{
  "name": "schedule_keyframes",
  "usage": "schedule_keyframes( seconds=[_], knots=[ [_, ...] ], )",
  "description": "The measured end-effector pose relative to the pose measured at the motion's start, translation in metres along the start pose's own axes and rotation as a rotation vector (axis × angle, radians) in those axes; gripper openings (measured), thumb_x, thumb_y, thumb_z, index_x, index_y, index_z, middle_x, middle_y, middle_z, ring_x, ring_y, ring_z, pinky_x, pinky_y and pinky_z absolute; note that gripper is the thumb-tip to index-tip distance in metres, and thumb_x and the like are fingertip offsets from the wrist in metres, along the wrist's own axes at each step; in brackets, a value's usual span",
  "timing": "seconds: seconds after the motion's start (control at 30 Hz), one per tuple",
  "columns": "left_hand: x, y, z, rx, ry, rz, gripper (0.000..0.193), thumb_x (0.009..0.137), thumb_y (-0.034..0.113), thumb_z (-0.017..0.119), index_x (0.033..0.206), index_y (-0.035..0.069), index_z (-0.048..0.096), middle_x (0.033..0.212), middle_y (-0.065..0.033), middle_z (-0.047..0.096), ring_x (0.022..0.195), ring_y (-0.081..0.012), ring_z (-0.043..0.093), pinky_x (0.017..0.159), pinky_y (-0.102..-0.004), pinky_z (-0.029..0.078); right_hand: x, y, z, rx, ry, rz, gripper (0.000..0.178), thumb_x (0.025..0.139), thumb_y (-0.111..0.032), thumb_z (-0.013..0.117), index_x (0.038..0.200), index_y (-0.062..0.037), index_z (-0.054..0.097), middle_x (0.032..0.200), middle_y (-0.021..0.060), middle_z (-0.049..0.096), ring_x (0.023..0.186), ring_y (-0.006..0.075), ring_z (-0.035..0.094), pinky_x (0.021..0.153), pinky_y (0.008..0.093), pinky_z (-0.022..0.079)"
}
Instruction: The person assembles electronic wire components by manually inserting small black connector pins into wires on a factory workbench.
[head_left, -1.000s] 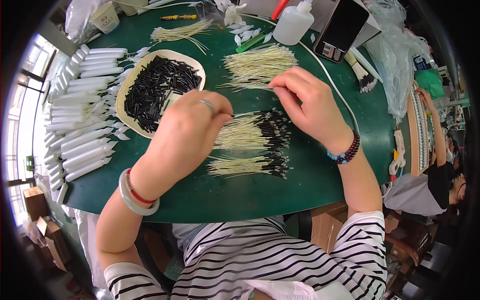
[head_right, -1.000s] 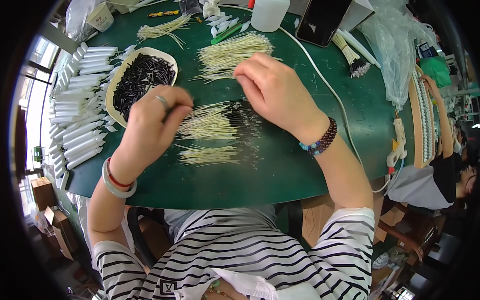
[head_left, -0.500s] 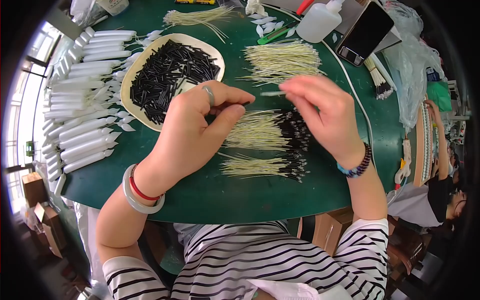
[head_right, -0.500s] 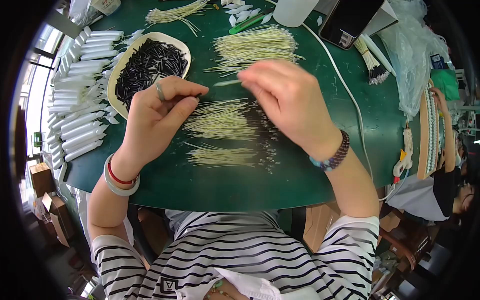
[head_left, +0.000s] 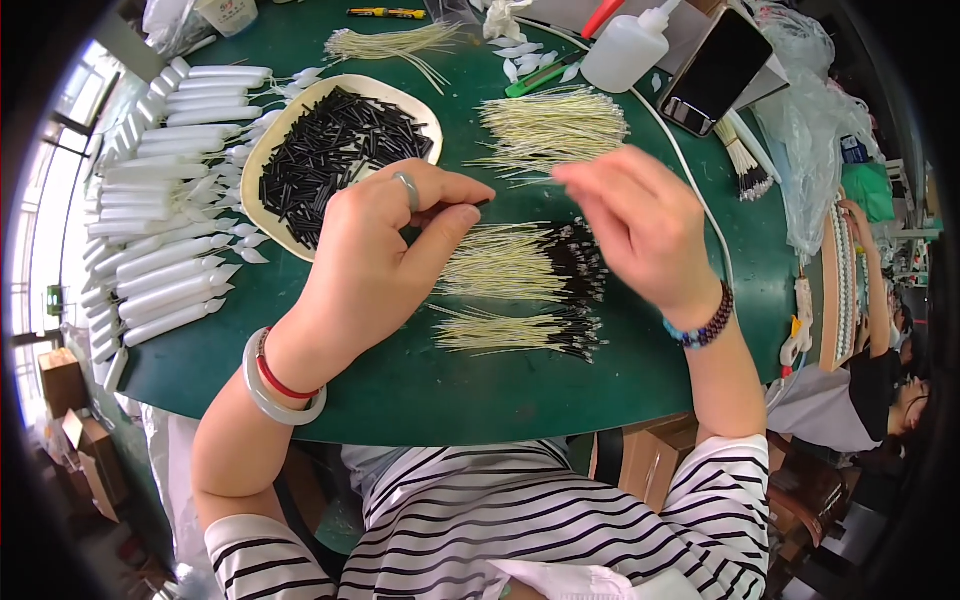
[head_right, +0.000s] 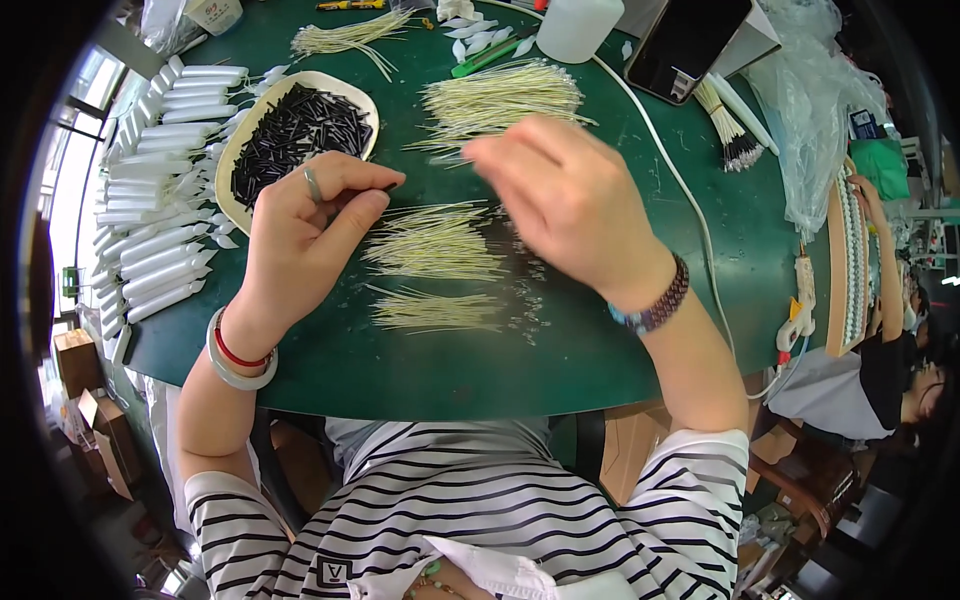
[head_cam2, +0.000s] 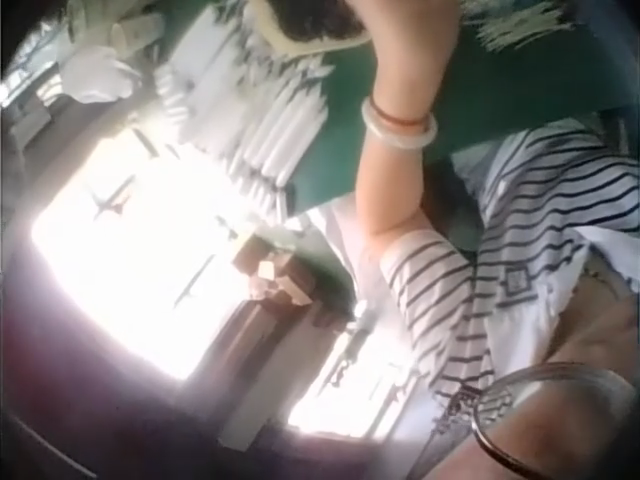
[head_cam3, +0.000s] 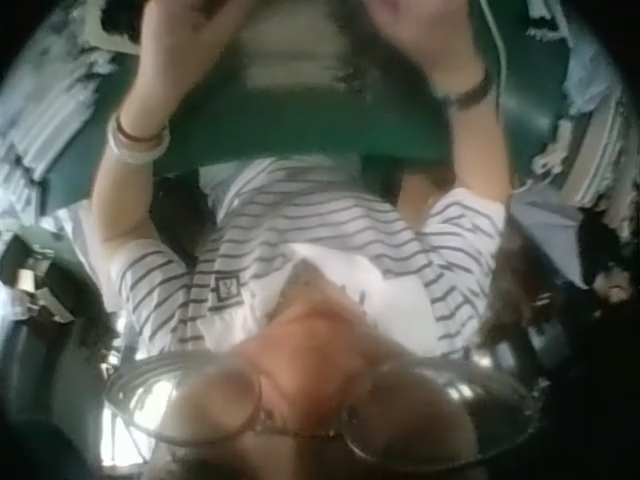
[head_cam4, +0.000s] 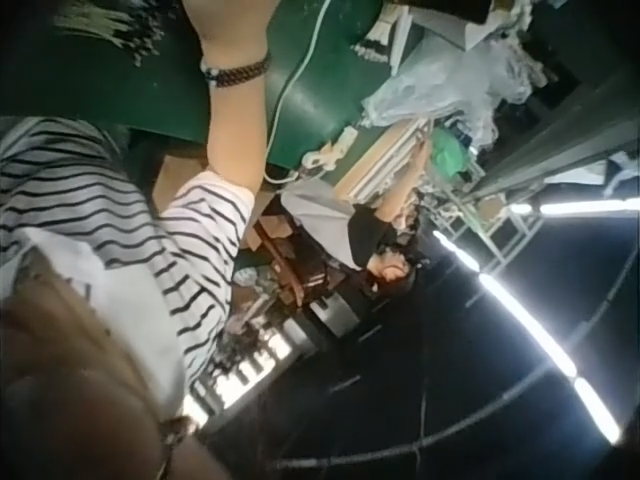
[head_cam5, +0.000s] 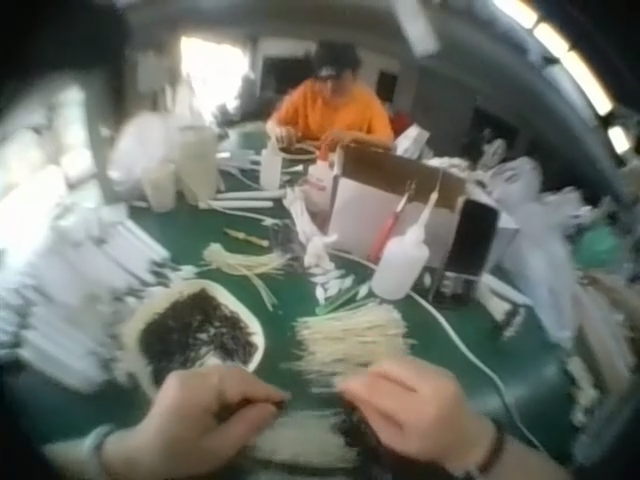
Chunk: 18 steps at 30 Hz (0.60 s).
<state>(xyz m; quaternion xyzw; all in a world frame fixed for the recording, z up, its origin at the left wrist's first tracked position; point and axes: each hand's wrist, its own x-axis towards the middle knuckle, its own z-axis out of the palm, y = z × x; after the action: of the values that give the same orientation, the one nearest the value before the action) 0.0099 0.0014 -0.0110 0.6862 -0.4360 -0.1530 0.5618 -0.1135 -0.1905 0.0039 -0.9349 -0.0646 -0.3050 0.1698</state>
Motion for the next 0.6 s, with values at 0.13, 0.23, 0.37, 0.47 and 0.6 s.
schedule_keyframes(
  seconds=[0.13,0.23,0.37,0.47,0.6],
  knots=[
    [0.001,0.009,0.001,0.011,-0.11,0.021,0.017,0.085,-0.009,0.057,0.098,-0.003,0.067,0.09,-0.0054,0.061,0.078,-0.0097,0.055,0.068,-0.0208,0.044,-0.002,-0.013,-0.005,0.086,-0.032,0.045,0.021,0.073,-0.003,0.071,0.092,-0.0117,0.071,0.07,0.0022,0.056,0.058,0.0171,0.056,0.05,0.0276,0.045],
    [0.001,0.005,0.005,-0.014,-0.084,0.1,0.016,0.082,-0.006,0.06,0.095,-0.001,0.068,0.086,-0.0077,0.063,0.074,-0.0147,0.058,0.065,-0.0241,0.046,-0.002,-0.014,-0.003,0.136,-0.023,0.06,0.02,0.073,-0.004,0.07,0.091,-0.0119,0.071,0.07,0.0016,0.056,0.057,0.0169,0.056,0.049,0.0274,0.044],
    [-0.001,0.01,0.004,-0.006,-0.135,0.079,0.02,0.082,-0.011,0.058,0.097,-0.002,0.068,0.09,-0.0067,0.062,0.081,-0.0125,0.056,0.069,-0.0236,0.044,-0.002,-0.015,-0.001,0.159,-0.036,0.046,0.016,0.075,-0.005,0.069,0.09,-0.0112,0.07,0.069,0.0016,0.055,0.056,0.0172,0.055,0.047,0.0281,0.043],
    [-0.001,0.01,0.004,0.013,-0.135,0.094,0.02,0.081,-0.01,0.059,0.095,-0.001,0.068,0.087,-0.0068,0.062,0.079,-0.0138,0.056,0.068,-0.0247,0.044,-0.002,-0.016,-0.003,0.149,-0.059,0.048,0.013,0.076,-0.006,0.068,0.088,-0.0104,0.07,0.069,0.0019,0.055,0.055,0.0182,0.054,0.047,0.0291,0.043],
    [0.002,0.009,0.005,0.093,-0.091,0.218,0.016,0.078,-0.005,0.063,0.091,0.0,0.069,0.077,-0.0098,0.062,0.065,-0.0197,0.057,0.06,-0.029,0.047,0.0,-0.019,-0.005,0.157,-0.097,0.093,0.008,0.079,-0.007,0.067,0.086,-0.0092,0.068,0.067,0.0037,0.054,0.054,0.0205,0.054,0.046,0.0303,0.042]
  ],
)
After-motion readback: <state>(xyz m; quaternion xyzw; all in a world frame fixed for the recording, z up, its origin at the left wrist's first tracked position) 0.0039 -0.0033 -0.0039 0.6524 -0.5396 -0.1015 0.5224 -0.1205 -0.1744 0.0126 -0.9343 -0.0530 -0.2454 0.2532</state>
